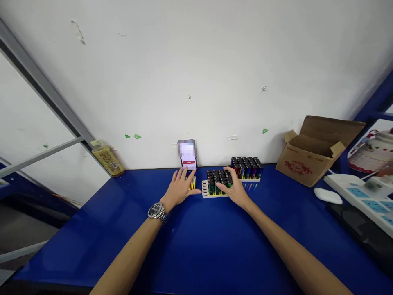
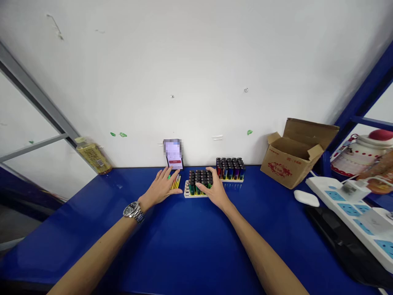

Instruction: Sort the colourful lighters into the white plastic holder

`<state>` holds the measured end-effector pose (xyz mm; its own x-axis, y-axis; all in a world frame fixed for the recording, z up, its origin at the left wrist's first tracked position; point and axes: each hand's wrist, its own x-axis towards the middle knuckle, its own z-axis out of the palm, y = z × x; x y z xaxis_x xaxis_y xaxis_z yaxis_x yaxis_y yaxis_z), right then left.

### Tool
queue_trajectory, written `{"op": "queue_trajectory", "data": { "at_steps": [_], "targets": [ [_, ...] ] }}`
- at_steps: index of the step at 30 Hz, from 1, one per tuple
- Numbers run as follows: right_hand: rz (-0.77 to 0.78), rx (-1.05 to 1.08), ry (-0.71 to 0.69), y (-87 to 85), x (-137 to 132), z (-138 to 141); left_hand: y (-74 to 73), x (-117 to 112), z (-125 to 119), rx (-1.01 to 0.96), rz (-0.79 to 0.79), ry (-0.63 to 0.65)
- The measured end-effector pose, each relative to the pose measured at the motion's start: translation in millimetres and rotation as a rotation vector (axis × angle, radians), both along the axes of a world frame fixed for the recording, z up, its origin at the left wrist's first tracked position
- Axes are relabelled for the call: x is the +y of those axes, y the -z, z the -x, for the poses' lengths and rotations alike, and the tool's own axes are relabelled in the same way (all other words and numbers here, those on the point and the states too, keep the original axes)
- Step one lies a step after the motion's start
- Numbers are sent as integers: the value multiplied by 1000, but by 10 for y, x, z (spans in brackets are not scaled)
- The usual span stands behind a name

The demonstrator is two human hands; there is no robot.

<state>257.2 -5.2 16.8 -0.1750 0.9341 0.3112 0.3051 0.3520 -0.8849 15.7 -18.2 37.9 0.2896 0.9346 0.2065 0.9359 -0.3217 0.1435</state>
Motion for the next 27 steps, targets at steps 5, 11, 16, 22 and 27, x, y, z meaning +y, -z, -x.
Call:
{"op": "queue_trajectory", "data": {
  "at_steps": [5,11,16,22,27],
  "targets": [
    [-44,19,-23,91,55,-16,-45,-121,-403,-669,30,62],
    [-53,52,-52,127,82,-26,49,-30,-991,-990,7,-139],
    [-59,44,-36,108,77,-14,99,70,-1199,-1040,-195,-264],
    [-60,39,-11,96,72,4,54,131,-1228,-944,-265,-360],
    [-31,31,-8,83,67,10,8,155,-1221,-994,-329,-348]
  ]
}}
